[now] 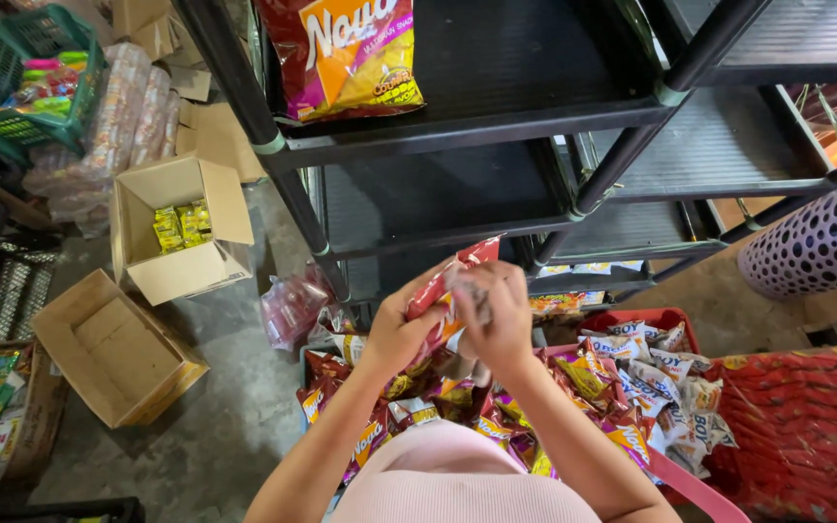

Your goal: Wiping down individual bags of snacks with a cloth and placing them on a shelf.

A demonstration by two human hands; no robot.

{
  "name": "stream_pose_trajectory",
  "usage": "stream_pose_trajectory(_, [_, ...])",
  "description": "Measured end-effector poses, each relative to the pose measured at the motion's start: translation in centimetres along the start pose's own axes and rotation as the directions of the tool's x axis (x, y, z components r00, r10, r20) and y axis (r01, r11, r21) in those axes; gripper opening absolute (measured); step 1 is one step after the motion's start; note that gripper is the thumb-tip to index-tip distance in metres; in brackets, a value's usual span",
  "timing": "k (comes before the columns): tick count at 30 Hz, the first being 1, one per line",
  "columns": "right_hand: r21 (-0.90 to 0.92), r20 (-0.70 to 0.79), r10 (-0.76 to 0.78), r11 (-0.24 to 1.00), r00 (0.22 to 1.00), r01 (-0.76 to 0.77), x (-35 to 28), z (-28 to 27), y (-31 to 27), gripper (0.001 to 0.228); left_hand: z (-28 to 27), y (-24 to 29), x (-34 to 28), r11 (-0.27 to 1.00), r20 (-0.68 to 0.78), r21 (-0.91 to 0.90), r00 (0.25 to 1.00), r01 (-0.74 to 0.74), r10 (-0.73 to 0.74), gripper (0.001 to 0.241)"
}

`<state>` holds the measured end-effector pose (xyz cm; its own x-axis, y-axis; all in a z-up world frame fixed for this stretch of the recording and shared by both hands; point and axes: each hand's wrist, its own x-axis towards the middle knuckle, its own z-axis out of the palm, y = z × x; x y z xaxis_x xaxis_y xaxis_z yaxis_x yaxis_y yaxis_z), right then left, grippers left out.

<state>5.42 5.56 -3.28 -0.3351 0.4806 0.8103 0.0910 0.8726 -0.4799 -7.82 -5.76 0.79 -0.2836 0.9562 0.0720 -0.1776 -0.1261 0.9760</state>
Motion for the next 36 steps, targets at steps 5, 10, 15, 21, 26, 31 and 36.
stream_pose_trajectory(5, [-0.056, -0.044, 0.065, 0.996, 0.997, -0.067, 2.0, -1.7, 1.6, 0.016, 1.0, -1.5, 0.2, 0.989, -0.124, 0.148, 0.992, -0.021, 0.039, 0.05])
stream_pose_trajectory(10, [-0.086, -0.058, 0.114, 0.989, 0.992, -0.119, 2.3, -2.2, 0.3, 0.015, 0.1, -3.5, 0.3, 0.993, -0.212, 0.112, 0.977, 0.046, -0.022, 0.048])
stream_pose_trajectory(15, [-0.02, 0.057, 0.087, 0.996, 0.995, -0.086, 0.7, -0.8, -6.6, 0.021, -1.0, -6.4, 0.5, 0.984, -0.154, 0.176, 0.986, -0.035, 0.063, 0.059])
stream_pose_trajectory(21, [-0.117, 0.012, 0.101, 0.988, 0.995, -0.099, 2.3, -2.1, -4.1, 0.019, 0.4, -2.3, -1.6, 0.962, -0.126, 0.274, 0.991, -0.007, 0.043, 0.05])
stream_pose_trajectory(26, [-0.089, -0.024, 0.174, 0.98, 0.984, -0.176, 1.4, -2.3, 1.5, 0.016, 1.6, 1.3, -2.8, 0.988, -0.068, 0.109, 0.993, 0.106, -0.099, 0.06])
stream_pose_trajectory(31, [-0.102, -0.041, 0.235, 0.966, 0.971, -0.238, 1.5, -2.9, 2.7, 0.017, 1.7, 2.8, -3.2, 0.98, -0.144, 0.187, 0.989, 0.069, -0.042, 0.055])
stream_pose_trajectory(36, [-0.105, -0.106, 0.118, 0.986, 0.987, -0.129, 1.3, -4.1, -2.0, 0.015, 0.9, -1.3, -2.3, 0.987, -0.465, 0.041, 0.877, 0.157, -0.12, 0.038])
